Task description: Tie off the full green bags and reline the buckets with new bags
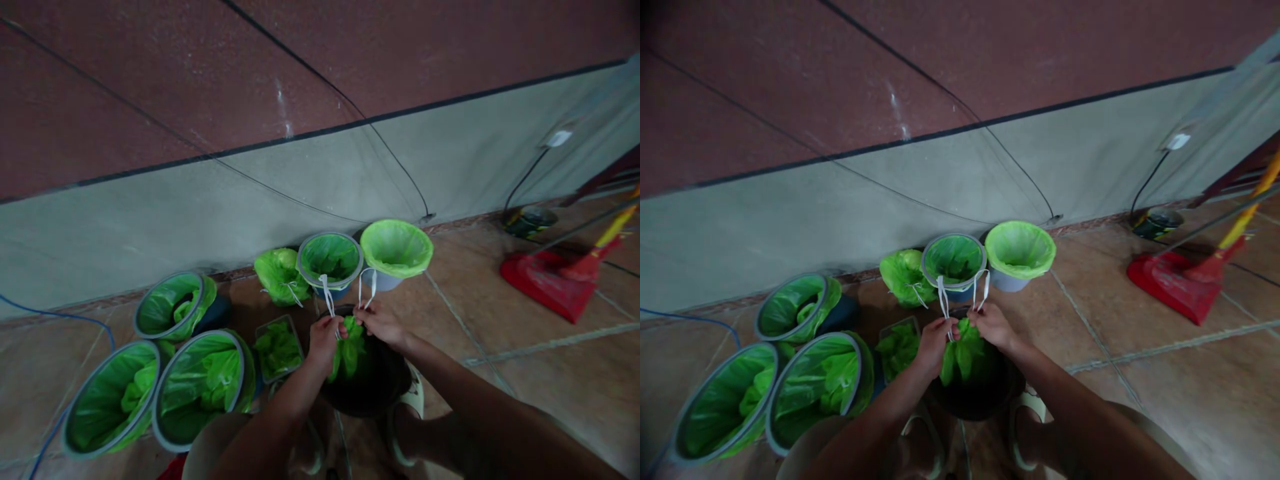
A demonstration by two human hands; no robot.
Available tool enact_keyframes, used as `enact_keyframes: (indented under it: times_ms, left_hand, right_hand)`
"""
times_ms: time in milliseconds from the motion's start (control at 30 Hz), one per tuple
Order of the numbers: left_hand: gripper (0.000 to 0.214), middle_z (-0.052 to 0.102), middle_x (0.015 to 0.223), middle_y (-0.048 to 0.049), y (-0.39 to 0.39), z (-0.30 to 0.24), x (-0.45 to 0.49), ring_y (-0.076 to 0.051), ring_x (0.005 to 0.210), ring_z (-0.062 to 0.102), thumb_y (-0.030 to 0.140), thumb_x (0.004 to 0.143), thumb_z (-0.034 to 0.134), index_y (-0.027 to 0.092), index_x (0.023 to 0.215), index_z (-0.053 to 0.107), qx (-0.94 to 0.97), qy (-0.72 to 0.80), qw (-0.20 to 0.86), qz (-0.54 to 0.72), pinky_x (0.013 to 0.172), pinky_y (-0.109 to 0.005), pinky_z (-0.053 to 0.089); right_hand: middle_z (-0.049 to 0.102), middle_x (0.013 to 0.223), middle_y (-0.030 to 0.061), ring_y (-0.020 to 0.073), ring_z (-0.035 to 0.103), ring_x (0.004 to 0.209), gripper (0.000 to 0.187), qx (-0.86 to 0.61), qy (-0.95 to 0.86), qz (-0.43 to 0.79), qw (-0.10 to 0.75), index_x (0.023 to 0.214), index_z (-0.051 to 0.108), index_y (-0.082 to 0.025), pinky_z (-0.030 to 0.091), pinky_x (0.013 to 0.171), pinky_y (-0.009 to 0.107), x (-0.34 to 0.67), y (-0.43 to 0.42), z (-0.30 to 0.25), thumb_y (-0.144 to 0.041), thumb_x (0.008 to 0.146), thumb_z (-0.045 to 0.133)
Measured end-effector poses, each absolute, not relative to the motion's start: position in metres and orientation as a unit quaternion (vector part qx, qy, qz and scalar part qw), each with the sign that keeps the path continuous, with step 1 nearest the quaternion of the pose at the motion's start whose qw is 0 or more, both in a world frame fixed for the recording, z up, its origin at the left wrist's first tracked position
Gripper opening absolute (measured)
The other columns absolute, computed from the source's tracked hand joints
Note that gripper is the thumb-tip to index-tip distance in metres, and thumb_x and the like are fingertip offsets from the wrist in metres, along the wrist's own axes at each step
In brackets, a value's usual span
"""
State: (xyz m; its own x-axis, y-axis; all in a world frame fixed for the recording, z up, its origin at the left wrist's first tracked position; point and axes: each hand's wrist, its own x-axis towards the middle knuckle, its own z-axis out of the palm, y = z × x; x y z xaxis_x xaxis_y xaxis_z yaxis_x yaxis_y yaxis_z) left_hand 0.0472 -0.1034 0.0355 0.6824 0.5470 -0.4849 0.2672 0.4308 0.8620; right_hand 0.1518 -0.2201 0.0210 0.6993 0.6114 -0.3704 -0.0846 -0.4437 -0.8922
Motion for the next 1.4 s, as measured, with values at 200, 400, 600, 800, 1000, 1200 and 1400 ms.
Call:
enact_keyframes:
  times_ms: [200, 400, 600, 800, 1000, 1200, 1400]
  left_hand:
    - [0.021, 0.055, 0.054, 0.0014, -0.105, 0.031, 0.048, -0.011, 0.053, 0.048, 0.032, 0.074, 0.064, 0.016, 0.062, 0.067, 0.580, 0.345, 0.729, 0.111, 0.057, -0.024, 0.036]
    - [0.015, 0.054, 0.057, 0.0014, -0.104, 0.029, 0.049, -0.012, 0.058, 0.046, 0.024, 0.072, 0.063, 0.016, 0.058, 0.062, 0.619, 0.272, 0.734, 0.068, 0.060, -0.024, 0.036]
    - [0.010, 0.068, 0.079, -0.0023, -0.098, 0.026, 0.049, -0.018, 0.078, 0.057, 0.024, 0.068, 0.071, 0.017, 0.074, 0.069, 0.647, 0.171, 0.741, 0.044, 0.076, -0.027, 0.043]
    - [0.031, 0.051, 0.054, 0.0018, -0.091, 0.018, 0.050, -0.011, 0.054, 0.043, 0.038, 0.081, 0.061, 0.018, 0.057, 0.060, 0.683, 0.221, 0.696, 0.040, 0.057, -0.025, 0.032]
    - [0.028, 0.062, 0.059, -0.0021, -0.092, 0.028, 0.051, -0.012, 0.056, 0.051, 0.038, 0.079, 0.064, 0.016, 0.062, 0.067, 0.642, 0.259, 0.721, 0.044, 0.059, -0.025, 0.038]
    - [0.017, 0.067, 0.063, -0.0011, -0.087, 0.029, 0.050, -0.014, 0.060, 0.059, 0.027, 0.066, 0.075, 0.014, 0.077, 0.075, 0.628, 0.299, 0.717, 0.045, 0.064, -0.026, 0.046]
    - [0.014, 0.073, 0.076, 0.0002, -0.081, 0.034, 0.050, -0.016, 0.075, 0.065, 0.016, 0.073, 0.062, 0.020, 0.080, 0.073, 0.835, 0.153, 0.528, 0.022, 0.078, -0.029, 0.050]
  right_hand:
    - [0.065, 0.073, 0.0019, 0.0147, 0.057, 0.066, 0.014, -0.807, -0.374, 0.267, 0.372, 0.079, 0.063, -0.020, 0.039, 0.066, 0.025, 0.137, -0.213, 0.061, -0.023, 0.085, 0.051]
    - [0.071, 0.083, 0.0023, 0.0164, 0.063, 0.076, 0.016, -0.807, -0.420, 0.239, 0.340, 0.089, 0.068, -0.021, 0.040, 0.072, 0.025, 0.135, -0.212, 0.078, -0.016, 0.082, 0.054]
    - [0.072, 0.084, 0.0024, 0.0159, 0.064, 0.076, 0.018, -0.794, -0.420, 0.250, 0.362, 0.089, 0.069, -0.020, 0.042, 0.071, 0.025, 0.138, -0.210, 0.078, -0.013, 0.082, 0.054]
    - [0.069, 0.109, 0.0076, 0.0161, 0.064, 0.082, 0.040, -0.792, -0.411, 0.229, 0.388, 0.124, 0.063, -0.020, 0.045, 0.075, 0.027, 0.147, -0.216, 0.067, -0.019, 0.085, 0.058]
    - [0.072, 0.089, 0.0062, 0.0177, 0.065, 0.082, 0.024, -0.823, -0.442, 0.242, 0.260, 0.099, 0.072, -0.019, 0.043, 0.077, 0.026, 0.155, -0.226, 0.065, -0.015, 0.088, 0.051]
    - [0.069, 0.073, 0.0019, 0.0125, 0.058, 0.066, 0.019, -0.811, -0.431, 0.311, 0.247, 0.086, 0.075, -0.017, 0.037, 0.062, 0.022, 0.165, -0.232, 0.064, -0.020, 0.084, 0.056]
    - [0.071, 0.079, 0.0038, 0.0138, 0.058, 0.070, 0.022, -0.798, -0.442, 0.313, 0.265, 0.086, 0.075, -0.015, 0.039, 0.066, 0.024, 0.166, -0.230, 0.062, -0.022, 0.086, 0.053]
